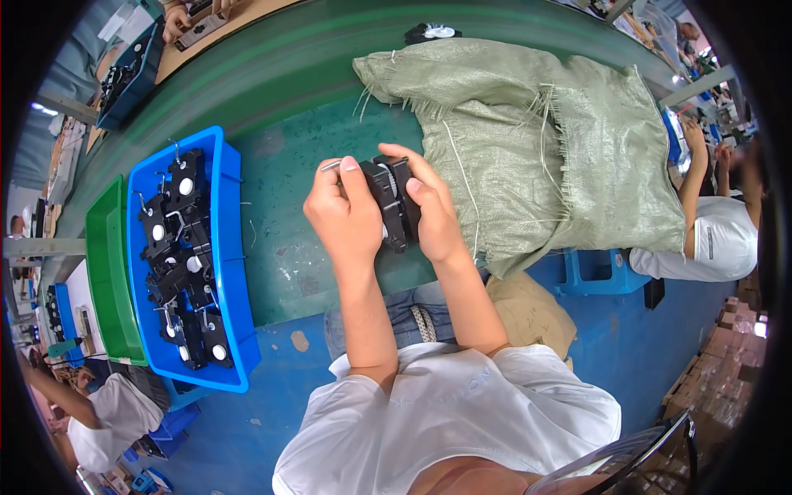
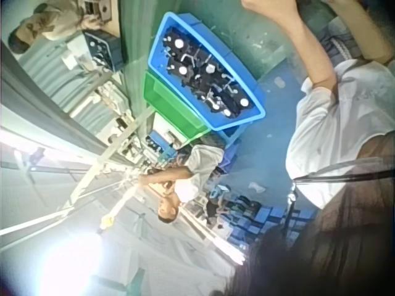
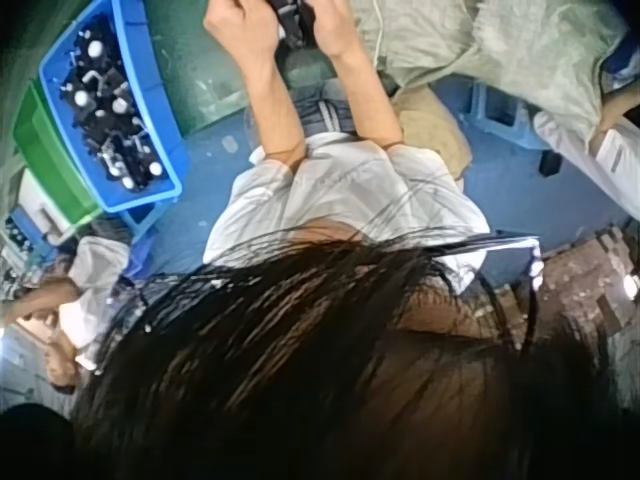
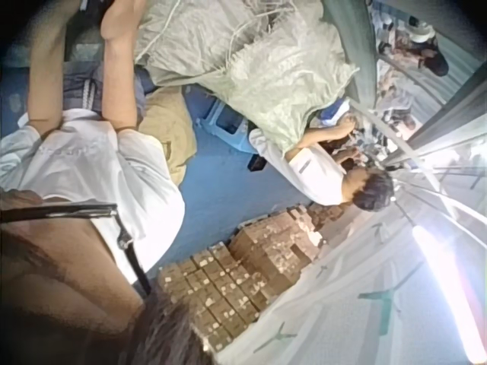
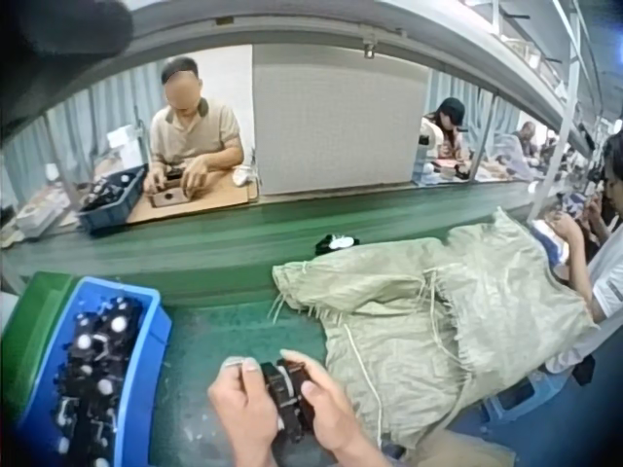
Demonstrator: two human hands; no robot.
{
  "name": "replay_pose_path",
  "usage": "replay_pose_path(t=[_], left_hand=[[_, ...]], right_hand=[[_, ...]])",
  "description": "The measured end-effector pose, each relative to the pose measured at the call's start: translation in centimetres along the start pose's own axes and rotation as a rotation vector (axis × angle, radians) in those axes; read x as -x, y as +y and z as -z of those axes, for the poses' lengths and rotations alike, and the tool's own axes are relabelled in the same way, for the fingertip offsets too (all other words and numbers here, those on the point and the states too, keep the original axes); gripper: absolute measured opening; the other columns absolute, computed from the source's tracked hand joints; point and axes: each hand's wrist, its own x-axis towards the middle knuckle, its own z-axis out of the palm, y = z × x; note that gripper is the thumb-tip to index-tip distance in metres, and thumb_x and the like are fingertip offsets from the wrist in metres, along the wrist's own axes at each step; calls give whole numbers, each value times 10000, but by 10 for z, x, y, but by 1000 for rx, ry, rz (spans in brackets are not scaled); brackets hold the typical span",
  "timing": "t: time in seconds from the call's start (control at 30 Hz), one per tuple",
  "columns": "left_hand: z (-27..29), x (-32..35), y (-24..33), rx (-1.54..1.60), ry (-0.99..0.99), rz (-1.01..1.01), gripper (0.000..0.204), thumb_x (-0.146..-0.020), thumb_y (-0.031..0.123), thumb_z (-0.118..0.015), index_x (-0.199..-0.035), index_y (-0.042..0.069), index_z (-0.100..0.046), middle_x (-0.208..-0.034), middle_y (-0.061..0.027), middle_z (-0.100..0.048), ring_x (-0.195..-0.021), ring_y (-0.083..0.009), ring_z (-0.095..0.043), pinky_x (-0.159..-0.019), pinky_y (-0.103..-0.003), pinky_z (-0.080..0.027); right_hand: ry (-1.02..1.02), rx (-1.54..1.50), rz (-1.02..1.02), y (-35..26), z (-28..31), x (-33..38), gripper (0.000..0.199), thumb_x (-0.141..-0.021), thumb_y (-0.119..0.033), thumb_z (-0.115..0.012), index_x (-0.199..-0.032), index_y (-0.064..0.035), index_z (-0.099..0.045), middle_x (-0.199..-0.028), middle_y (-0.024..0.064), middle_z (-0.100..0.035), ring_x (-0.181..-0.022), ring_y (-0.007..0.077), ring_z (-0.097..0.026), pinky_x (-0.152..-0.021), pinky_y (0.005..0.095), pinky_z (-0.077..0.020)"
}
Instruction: The person assembles mechanical components by fitting plastic casing covers onto gear units by hand, pressing them together, and placing the assembled parts into a tray.
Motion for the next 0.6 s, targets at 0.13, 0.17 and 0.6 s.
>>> replay_pose_path(t=[0.13,0.17,0.6], left_hand=[[-1,0,-2,-66,-92,49,173,-948,120,-532,-937,-29,-620,-778,-113,-650,-617,-184,-539,-585,-320,-466],[-1,0,-3,-88,-123,65,183,-948,117,-529,-972,-36,-626,-824,-134,-671,-646,-204,-571,-614,-330,-488],[15,6,-1,140,-602,-133,729,-749,175,-758,-1369,-79,-470,-1274,-233,-592,-1047,-320,-624,-913,-368,-493]], right_hand=[[2,71,81,8,4,-2,498,-881,-120,-404,-1358,-23,-507,-1181,132,-585,-948,180,-536,-881,271,-408],[4,94,108,9,5,-2,497,-883,-113,-411,-1363,-22,-502,-1187,137,-584,-949,182,-537,-886,272,-411],[260,-32,258,-12,1,-2,419,-945,-82,-496,-1356,1,-493,-1177,164,-576,-986,197,-548,-883,296,-442]])
